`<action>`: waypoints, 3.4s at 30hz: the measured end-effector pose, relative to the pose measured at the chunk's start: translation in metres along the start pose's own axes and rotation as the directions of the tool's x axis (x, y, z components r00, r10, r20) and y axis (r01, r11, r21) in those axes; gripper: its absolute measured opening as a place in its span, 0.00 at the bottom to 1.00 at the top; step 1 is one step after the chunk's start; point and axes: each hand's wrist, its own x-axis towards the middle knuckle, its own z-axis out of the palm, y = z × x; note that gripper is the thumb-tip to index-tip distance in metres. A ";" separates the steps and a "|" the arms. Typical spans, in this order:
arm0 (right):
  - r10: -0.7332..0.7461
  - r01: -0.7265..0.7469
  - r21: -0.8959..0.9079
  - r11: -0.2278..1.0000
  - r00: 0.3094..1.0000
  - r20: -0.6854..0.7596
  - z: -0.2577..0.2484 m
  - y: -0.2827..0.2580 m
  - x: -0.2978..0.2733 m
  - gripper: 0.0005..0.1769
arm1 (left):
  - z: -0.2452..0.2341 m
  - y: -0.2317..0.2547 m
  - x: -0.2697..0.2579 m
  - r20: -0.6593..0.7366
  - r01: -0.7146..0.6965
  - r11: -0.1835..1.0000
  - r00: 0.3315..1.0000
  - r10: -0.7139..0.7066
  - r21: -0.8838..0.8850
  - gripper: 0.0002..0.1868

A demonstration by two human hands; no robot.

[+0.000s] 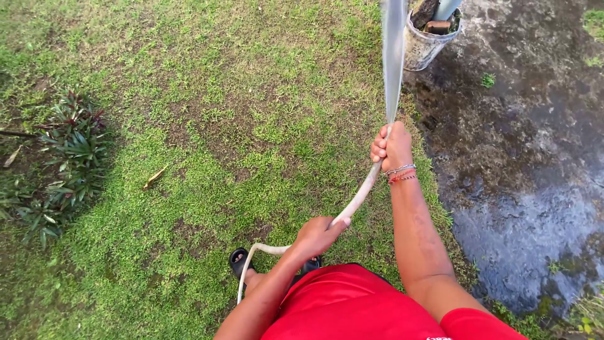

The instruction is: Watering garden plants and trees using a hose.

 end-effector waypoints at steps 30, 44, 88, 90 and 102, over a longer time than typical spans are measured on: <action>-0.045 0.036 0.070 0.997 0.989 0.141 0.062 0.004 -0.024 0.12 | -0.020 -0.008 -0.056 -0.189 -0.038 0.994 0.982 0.019 -0.100 0.34; 0.058 -0.064 0.058 0.996 0.993 0.106 0.035 0.041 0.006 0.14 | -0.008 -0.018 -0.048 -0.166 0.021 0.997 0.986 -0.035 -0.080 0.32; 0.244 -0.214 -0.124 0.969 0.912 0.329 0.245 0.085 0.005 0.13 | -0.120 -0.099 -0.097 -0.282 0.103 0.966 0.944 -0.170 -0.237 0.34; 0.235 -0.205 -0.121 0.971 0.907 0.349 0.266 0.091 0.004 0.13 | -0.136 -0.106 -0.105 -0.289 0.097 0.964 0.942 -0.169 -0.247 0.34; 0.282 -0.200 -0.220 0.955 0.847 0.451 0.411 0.138 -0.037 0.13 | -0.218 -0.185 -0.160 -0.320 0.105 0.956 0.928 -0.193 -0.273 0.33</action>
